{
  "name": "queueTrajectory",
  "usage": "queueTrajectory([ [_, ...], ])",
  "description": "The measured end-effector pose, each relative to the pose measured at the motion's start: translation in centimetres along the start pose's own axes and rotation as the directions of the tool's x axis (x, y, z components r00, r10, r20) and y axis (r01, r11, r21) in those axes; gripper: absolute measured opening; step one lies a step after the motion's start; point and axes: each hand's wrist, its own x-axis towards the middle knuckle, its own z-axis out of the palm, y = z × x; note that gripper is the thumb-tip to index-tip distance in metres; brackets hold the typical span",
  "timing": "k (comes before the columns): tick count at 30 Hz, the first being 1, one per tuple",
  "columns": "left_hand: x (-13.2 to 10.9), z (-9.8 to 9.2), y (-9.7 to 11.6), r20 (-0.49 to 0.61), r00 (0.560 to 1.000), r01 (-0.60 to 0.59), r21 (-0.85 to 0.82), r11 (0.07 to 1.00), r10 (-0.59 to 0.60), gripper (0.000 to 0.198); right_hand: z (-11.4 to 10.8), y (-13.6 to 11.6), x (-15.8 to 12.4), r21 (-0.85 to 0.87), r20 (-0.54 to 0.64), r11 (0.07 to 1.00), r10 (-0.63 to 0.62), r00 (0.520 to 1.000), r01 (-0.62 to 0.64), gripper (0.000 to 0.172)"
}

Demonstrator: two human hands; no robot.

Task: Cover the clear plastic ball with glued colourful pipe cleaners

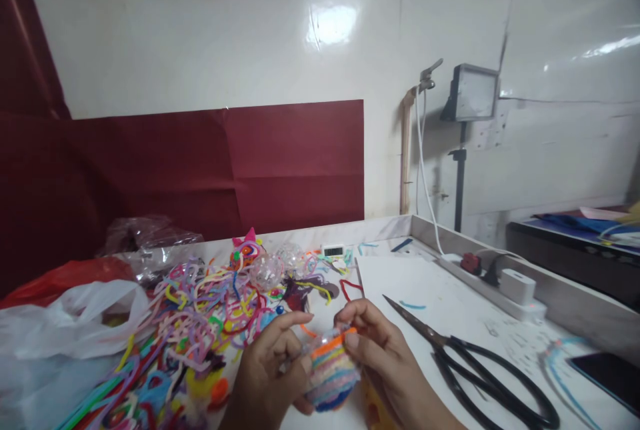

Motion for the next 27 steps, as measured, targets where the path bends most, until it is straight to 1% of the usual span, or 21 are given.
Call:
queueTrajectory([
  [4, 0.0, 0.0, -0.3, 0.003, 1.0, 0.001, -0.006, 1.0, -0.001, 0.038, 0.1, -0.3, 0.1, 0.003, 0.008, 1.0, 0.006, 1.0, -0.006, 0.024],
  [10, -0.2, 0.3, -0.5, -0.018, 1.0, -0.005, 0.034, 0.999, 0.006, 0.039, 0.3, -0.3, 0.1, 0.133, 0.024, 0.99, -0.04, 0.999, 0.037, 0.027],
  [15, -0.4, 0.5, -0.1, -0.009, 1.0, -0.008, 0.039, 0.999, 0.008, 0.039, 0.4, -0.5, 0.0, 0.129, 0.022, 0.991, -0.043, 0.999, 0.04, 0.028],
  [19, -0.4, 0.7, 0.1, -0.039, 0.999, 0.0, 0.047, 0.999, 0.002, 0.04, 0.4, -1.0, -0.1, 0.062, 0.023, 0.998, -0.032, 0.999, 0.031, 0.027],
  [23, -0.3, 0.5, -0.1, -0.049, 0.998, -0.033, 0.064, 0.997, 0.037, 0.04, 0.1, -1.5, 0.0, -0.044, 0.031, 0.998, -0.033, 0.999, 0.034, 0.026],
  [25, -0.2, 0.3, -0.2, -0.031, 0.998, -0.051, 0.064, 0.997, 0.053, 0.04, -0.3, -1.8, 0.2, -0.156, -0.002, 0.987, -0.052, 0.999, 0.051, 0.023],
  [27, -0.1, 0.1, -0.3, -0.022, 0.998, -0.056, 0.072, 0.996, 0.058, 0.039, -0.7, -2.3, 0.4, -0.353, -0.022, 0.932, -0.093, 0.995, 0.079, 0.016],
])
